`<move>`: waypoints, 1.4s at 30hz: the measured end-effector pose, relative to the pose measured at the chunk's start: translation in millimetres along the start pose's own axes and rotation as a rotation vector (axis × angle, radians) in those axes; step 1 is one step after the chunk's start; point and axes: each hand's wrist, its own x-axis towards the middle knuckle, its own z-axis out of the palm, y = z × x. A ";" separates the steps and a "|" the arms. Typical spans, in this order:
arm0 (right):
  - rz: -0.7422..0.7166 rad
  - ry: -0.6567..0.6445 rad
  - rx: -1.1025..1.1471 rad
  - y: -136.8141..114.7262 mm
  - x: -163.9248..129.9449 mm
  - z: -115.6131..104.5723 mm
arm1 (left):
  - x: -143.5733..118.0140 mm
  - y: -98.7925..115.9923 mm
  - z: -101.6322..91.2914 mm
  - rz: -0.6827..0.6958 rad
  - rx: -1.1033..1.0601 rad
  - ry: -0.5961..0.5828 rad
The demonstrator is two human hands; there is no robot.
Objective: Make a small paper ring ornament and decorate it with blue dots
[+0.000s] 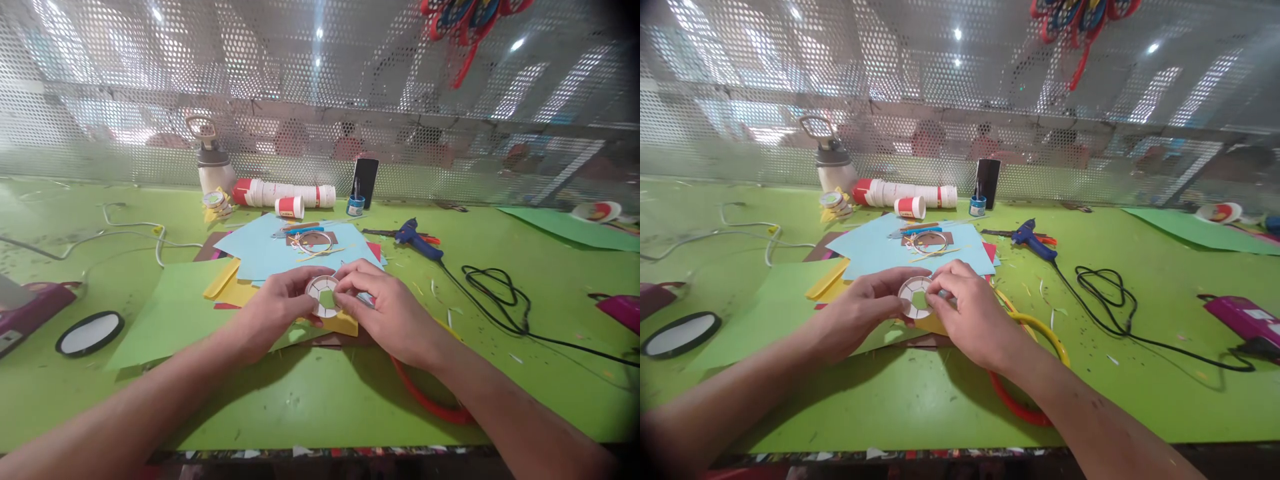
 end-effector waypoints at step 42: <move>0.014 0.000 -0.127 3.1 -1.3 11.1 | 1.3 -4.2 4.6 0.042 0.341 0.031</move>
